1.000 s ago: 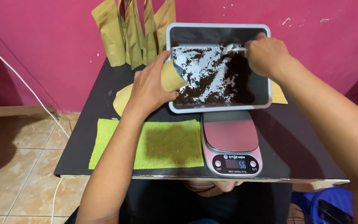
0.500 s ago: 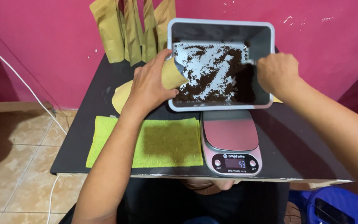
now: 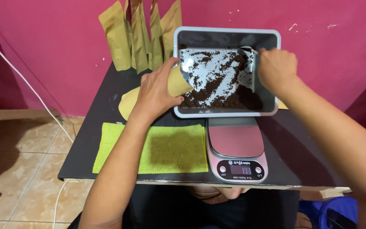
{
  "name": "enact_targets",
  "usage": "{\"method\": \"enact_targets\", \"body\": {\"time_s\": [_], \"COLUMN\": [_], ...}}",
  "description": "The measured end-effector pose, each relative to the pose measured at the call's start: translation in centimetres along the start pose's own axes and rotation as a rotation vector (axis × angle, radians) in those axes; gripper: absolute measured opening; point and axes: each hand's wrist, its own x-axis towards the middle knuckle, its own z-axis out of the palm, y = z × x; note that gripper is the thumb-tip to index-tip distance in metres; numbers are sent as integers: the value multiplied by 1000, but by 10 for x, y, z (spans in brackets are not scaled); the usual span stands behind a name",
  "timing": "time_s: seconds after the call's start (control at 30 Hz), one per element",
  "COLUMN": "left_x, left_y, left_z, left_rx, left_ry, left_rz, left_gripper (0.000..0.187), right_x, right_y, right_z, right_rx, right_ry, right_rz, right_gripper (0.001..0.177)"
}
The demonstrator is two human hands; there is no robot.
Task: Filling a coffee pouch with ground coffee using a spoon and weighing it on a digital scale to reach a specific weight.
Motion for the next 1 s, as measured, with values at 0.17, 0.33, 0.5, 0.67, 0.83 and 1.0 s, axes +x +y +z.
{"method": "enact_targets", "body": {"time_s": [0.17, 0.33, 0.5, 0.67, 0.83, 1.0], "left_x": [2, -3, 1, 2, 1, 1], "left_y": [-4, -5, -5, 0, -1, 0], "left_z": [2, 6, 6, 2, 3, 6], "left_rx": [-3, 4, 13, 2, -18, 32], "left_ry": [3, 22, 21, -1, -31, 15], "left_rz": [4, 11, 22, 11, -31, -4], "left_gripper": [102, 103, 104, 103, 104, 106], "right_x": [-41, -84, -52, -33, -60, -49], "right_y": [-25, -31, -6, -34, -78, -74], "right_z": [2, -53, -45, -20, -64, -95], "right_rx": [79, 199, 302, 364, 572, 621], "right_ry": [-77, -258, -80, -28, -200, -208], "right_rz": [26, -41, 66, 130, 60, -13], "right_gripper": [32, 27, 29, 31, 29, 27]}}
